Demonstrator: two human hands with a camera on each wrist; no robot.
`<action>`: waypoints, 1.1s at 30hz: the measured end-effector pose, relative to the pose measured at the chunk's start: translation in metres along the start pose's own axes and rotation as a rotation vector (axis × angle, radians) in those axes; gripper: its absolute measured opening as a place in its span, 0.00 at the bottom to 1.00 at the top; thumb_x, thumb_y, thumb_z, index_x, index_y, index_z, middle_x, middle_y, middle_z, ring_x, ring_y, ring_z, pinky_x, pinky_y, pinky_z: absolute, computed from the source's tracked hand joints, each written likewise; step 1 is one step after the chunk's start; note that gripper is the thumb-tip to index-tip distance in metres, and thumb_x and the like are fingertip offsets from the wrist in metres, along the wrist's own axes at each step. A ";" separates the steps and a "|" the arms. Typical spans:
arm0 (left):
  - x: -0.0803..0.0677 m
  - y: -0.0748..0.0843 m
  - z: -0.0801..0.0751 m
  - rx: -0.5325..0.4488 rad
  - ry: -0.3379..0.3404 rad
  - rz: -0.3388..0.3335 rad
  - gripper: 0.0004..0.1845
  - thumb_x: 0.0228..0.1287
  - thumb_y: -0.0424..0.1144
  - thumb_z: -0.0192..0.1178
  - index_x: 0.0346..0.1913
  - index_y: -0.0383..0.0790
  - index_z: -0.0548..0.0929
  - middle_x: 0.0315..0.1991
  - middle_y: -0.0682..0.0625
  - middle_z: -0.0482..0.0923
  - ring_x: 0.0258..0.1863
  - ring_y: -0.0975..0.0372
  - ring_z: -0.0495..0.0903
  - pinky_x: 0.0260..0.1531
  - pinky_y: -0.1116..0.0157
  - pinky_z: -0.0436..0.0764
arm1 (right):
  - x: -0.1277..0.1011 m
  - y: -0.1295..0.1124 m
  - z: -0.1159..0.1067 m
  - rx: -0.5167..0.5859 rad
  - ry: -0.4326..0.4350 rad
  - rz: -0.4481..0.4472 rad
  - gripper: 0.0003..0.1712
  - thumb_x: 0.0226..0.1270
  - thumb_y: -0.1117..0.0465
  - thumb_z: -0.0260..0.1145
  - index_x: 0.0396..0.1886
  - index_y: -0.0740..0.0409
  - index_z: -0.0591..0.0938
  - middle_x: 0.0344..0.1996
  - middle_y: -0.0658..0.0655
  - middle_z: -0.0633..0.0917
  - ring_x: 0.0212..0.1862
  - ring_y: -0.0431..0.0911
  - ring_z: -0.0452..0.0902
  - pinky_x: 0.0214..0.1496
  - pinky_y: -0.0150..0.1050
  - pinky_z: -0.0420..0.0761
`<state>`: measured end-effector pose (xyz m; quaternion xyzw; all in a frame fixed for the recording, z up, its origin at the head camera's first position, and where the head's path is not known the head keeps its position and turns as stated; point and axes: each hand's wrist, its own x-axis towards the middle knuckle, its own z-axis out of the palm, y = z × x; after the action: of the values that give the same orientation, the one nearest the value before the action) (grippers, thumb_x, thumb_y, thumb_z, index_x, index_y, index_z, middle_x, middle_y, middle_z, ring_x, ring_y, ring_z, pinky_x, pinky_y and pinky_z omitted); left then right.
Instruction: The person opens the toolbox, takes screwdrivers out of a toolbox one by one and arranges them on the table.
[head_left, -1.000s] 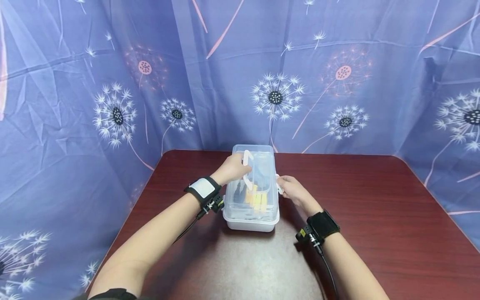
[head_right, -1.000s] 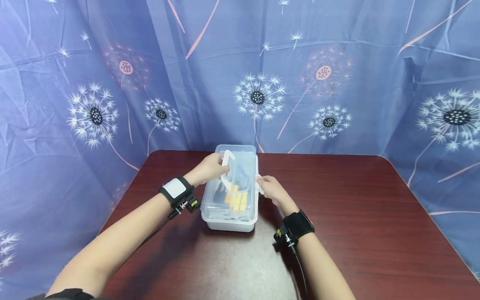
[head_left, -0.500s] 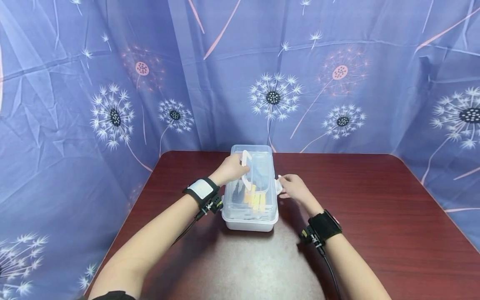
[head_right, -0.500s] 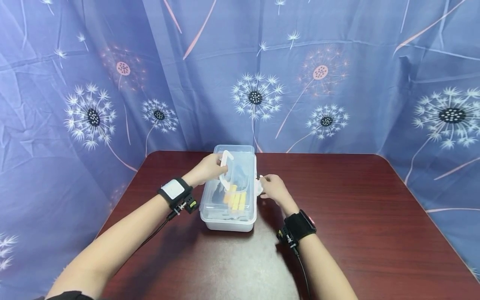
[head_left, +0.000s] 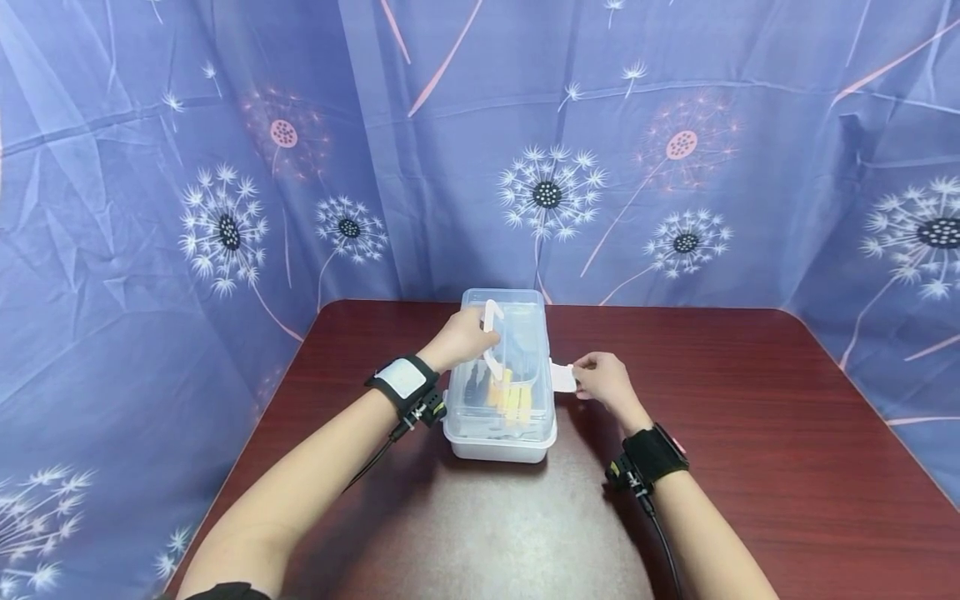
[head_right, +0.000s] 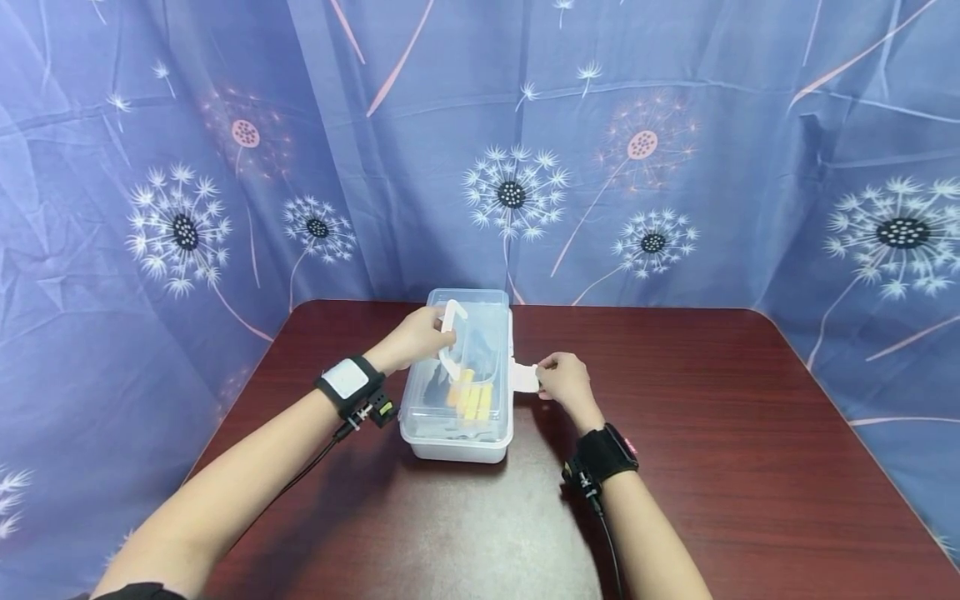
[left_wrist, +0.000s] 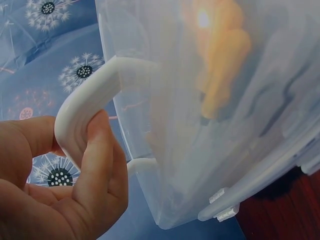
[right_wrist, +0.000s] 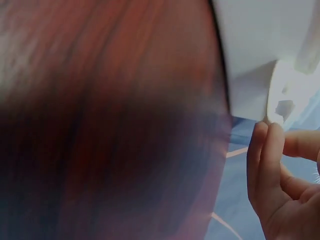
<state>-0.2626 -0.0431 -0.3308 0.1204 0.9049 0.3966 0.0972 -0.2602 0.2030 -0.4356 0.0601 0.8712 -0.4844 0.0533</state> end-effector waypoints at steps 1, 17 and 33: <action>0.000 0.000 0.000 0.001 0.001 -0.001 0.14 0.64 0.34 0.55 0.51 0.34 0.77 0.33 0.48 0.75 0.25 0.63 0.74 0.21 0.73 0.72 | 0.001 0.002 0.001 -0.002 -0.003 0.001 0.16 0.65 0.64 0.54 0.45 0.73 0.79 0.29 0.62 0.83 0.24 0.39 0.79 0.31 0.36 0.86; 0.000 -0.001 -0.001 -0.006 -0.001 0.014 0.19 0.63 0.34 0.55 0.57 0.32 0.75 0.34 0.47 0.76 0.24 0.63 0.72 0.21 0.73 0.71 | 0.007 0.008 0.017 0.059 -0.157 0.018 0.16 0.64 0.67 0.55 0.43 0.78 0.79 0.27 0.60 0.84 0.24 0.40 0.80 0.31 0.35 0.86; -0.001 0.000 -0.002 0.104 0.041 0.038 0.06 0.63 0.37 0.55 0.40 0.38 0.77 0.25 0.52 0.69 0.23 0.64 0.70 0.21 0.72 0.68 | -0.001 -0.005 0.032 -0.053 -0.063 -0.029 0.22 0.68 0.62 0.49 0.54 0.72 0.77 0.41 0.67 0.84 0.30 0.43 0.84 0.33 0.36 0.86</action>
<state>-0.2619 -0.0444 -0.3293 0.1343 0.9236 0.3531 0.0648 -0.2589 0.1731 -0.4486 0.0307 0.8825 -0.4633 0.0753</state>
